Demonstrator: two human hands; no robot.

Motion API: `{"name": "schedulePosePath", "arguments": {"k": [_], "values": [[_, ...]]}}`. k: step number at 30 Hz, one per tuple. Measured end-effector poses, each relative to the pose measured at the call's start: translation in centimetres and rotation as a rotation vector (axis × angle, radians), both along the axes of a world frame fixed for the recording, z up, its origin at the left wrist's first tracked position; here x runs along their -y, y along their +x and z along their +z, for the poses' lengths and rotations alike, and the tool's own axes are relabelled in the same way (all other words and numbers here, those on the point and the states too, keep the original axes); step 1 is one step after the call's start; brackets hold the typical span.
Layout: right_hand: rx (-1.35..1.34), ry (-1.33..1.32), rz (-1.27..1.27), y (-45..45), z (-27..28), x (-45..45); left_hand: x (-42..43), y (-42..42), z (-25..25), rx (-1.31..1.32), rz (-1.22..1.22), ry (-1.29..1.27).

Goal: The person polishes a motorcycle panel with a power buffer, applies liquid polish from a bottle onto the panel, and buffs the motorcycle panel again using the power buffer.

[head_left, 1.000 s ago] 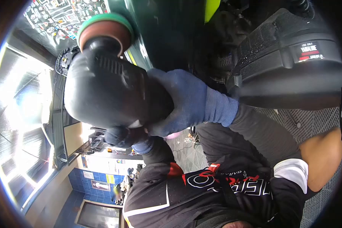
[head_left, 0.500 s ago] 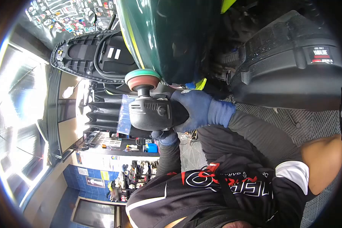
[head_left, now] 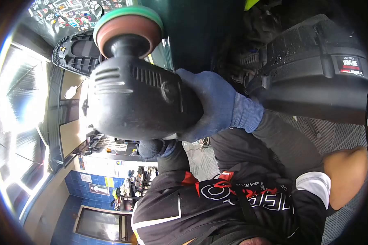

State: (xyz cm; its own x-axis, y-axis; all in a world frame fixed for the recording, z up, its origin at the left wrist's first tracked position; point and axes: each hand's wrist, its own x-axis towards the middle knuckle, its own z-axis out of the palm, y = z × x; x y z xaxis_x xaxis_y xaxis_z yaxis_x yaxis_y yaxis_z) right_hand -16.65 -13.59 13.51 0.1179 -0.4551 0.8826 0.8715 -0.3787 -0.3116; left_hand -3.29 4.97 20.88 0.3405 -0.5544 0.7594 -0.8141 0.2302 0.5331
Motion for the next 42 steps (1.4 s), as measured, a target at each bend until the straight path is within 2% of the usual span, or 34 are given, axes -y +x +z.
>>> {"name": "schedulePosePath", "arguments": {"k": [4, 10, 12, 14, 18, 25, 30, 32, 37, 41, 42], "values": [[-0.167, -0.049, 0.039, 1.7, -1.3, -0.5, 0.3, 1.1, -1.8, -0.028, -0.018, 0.068], [-0.374, -0.174, -0.065, 3.8, -3.0, -1.4, 0.2, 3.2, -4.9, -0.075, -0.041, 0.093], [-0.147, -0.113, -0.102, 3.6, -2.7, -1.6, 0.9, 2.9, -4.2, -0.066, -0.058, 0.081], [-0.246, -0.101, -0.013, 2.4, -2.5, -1.4, 1.4, 2.4, -3.0, -0.041, -0.061, 0.068], [-0.092, -0.003, 0.132, -0.4, -0.3, -0.4, 3.5, -0.7, 1.1, 0.052, -0.069, 0.016], [0.190, 0.075, 0.297, -3.1, 2.8, 1.3, 5.2, -5.8, 4.4, 0.173, -0.067, -0.051], [0.240, 0.078, 0.320, -3.4, 3.3, 1.1, 5.6, -5.8, 6.6, 0.184, -0.072, -0.088], [0.232, 0.104, 0.355, -3.0, 2.9, 0.8, 5.1, -5.2, 5.7, 0.174, -0.075, -0.080], [0.069, 0.047, 0.118, 0.6, 0.4, -0.7, 4.7, -2.7, 3.4, 0.115, -0.104, -0.023], [-0.058, -0.004, 0.126, 3.2, -1.9, -1.8, 3.2, 0.2, 0.0, 0.028, -0.111, 0.026], [-0.081, -0.029, 0.055, 3.8, -2.5, -2.0, 2.7, 0.9, -1.3, 0.005, -0.112, 0.038]]}}
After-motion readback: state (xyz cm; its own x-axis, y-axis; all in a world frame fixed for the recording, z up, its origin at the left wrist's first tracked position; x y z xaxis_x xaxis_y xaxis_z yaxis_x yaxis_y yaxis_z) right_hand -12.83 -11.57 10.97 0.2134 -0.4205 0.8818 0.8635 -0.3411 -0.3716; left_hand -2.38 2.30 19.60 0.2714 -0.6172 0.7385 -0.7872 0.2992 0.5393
